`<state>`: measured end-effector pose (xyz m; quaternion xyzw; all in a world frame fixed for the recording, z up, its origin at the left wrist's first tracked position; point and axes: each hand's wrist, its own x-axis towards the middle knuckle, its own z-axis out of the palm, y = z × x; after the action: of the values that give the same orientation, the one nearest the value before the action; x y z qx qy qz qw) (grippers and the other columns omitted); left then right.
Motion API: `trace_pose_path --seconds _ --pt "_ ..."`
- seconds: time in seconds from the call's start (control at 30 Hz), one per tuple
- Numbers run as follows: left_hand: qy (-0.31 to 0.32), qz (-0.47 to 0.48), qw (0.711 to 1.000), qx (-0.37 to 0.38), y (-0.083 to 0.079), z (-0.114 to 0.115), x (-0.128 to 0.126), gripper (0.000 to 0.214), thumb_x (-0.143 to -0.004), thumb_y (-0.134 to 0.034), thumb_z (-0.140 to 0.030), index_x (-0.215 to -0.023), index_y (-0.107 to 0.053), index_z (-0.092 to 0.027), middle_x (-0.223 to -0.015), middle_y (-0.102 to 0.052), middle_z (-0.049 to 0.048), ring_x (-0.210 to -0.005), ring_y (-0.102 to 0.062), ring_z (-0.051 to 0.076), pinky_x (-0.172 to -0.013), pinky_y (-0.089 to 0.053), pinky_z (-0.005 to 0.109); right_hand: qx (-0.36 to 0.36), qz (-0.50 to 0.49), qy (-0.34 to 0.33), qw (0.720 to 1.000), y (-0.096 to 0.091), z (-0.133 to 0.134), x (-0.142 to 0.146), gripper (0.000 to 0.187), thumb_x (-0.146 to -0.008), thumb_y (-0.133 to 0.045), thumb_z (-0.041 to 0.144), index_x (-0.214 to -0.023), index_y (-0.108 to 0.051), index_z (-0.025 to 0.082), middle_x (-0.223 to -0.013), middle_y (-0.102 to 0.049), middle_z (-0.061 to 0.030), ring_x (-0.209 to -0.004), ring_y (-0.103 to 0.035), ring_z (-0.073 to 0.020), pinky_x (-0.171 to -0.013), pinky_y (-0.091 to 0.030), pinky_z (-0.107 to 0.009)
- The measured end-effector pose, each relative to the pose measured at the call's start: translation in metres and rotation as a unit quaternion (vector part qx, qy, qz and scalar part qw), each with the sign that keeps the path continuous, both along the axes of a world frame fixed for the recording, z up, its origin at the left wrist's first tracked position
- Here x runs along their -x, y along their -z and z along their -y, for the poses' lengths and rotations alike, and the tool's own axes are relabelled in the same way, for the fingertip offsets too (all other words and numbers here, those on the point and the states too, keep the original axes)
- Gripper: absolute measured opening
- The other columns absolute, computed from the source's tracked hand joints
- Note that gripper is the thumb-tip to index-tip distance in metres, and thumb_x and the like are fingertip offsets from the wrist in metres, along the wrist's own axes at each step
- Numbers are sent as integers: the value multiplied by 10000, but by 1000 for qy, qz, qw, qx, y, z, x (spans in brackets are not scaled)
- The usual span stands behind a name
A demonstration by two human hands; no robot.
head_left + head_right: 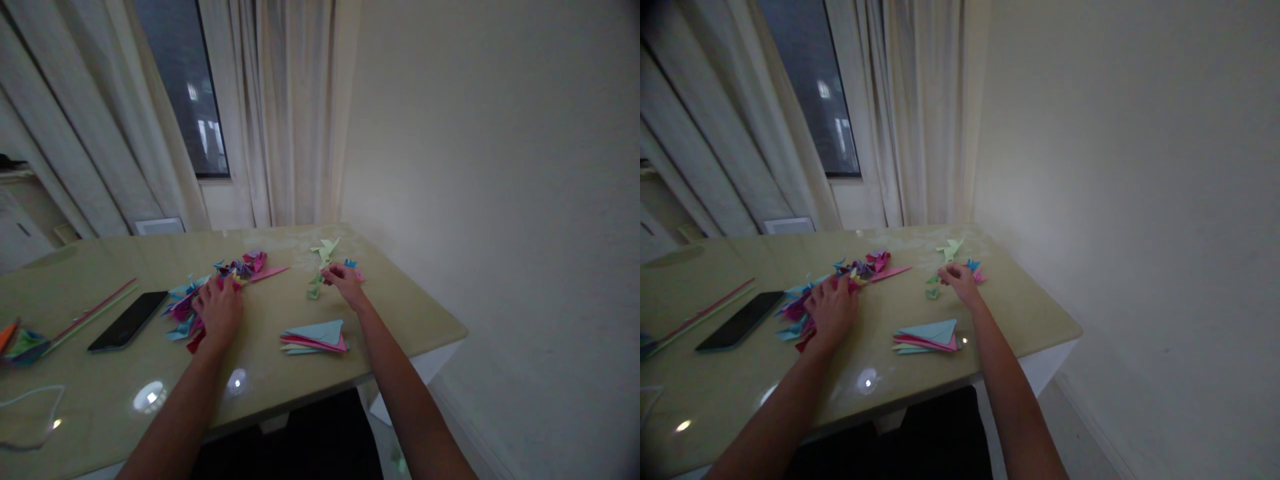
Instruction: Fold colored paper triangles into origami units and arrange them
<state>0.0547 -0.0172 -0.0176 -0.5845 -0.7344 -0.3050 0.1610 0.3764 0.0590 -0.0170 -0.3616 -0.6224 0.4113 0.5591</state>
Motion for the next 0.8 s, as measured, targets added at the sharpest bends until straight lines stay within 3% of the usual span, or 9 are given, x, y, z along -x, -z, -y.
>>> trace_pose_path --seconds 0.07,0.2,0.37,0.5,0.67,0.8 --pt "-47 -24 998 44 2 -1 18 427 -980 -429 -288 -1328 -637 -153 -1409 -589 246 -1285 -505 453 -1001 -387 645 1 0 37 999 -1 -4 -15 456 -739 -814 633 -772 -686 196 -682 -674 -9 -629 -629 -170 -617 -499 -294" --pt "-40 -25 994 94 5 -5 30 367 -1002 -405 -296 -1162 -716 -185 -1264 -669 196 -1192 -571 387 -1001 -368 589 -10 88 106 990 5 -7 -36 391 -795 -753 574 -827 -687 190 -695 -690 -14 -617 -625 -171 -614 -486 -293" --pt "-8 -5 999 48 1 -4 25 316 -997 -469 -319 -1035 -771 -234 -1239 -690 135 -1197 -557 356 -1016 -353 545 -41 248 126 960 14 -4 -37 168 -856 -704 349 -793 -679 194 -691 -687 -3 -642 -618 -159 -645 -457 -270" --pt "2 67 998 -10 -4 -7 17 301 -997 -498 -380 -1097 -730 -216 -1266 -688 140 -1218 -549 363 -975 -380 511 -45 320 142 936 16 -3 -33 105 -810 -755 247 -746 -696 188 -714 -695 -17 -648 -594 -157 -650 -428 -268" --pt "97 92 989 -67 1 -11 -1 315 -1040 -417 -374 -1120 -646 -173 -1047 -751 131 -1013 -663 300 -947 -404 443 -85 293 147 941 11 -1 -21 124 -880 -722 293 -812 -742 191 -817 -720 -43 -706 -589 -165 -685 -438 -277" --pt "228 58 968 -87 6 -4 -29 292 -1047 -443 -398 -1071 -652 -195 -1007 -769 109 -973 -692 275 -934 -416 409 -101 211 33 972 6 12 6 256 -926 -714 436 -917 -771 186 -785 -700 -26 -669 -573 -151 -648 -442 -265"
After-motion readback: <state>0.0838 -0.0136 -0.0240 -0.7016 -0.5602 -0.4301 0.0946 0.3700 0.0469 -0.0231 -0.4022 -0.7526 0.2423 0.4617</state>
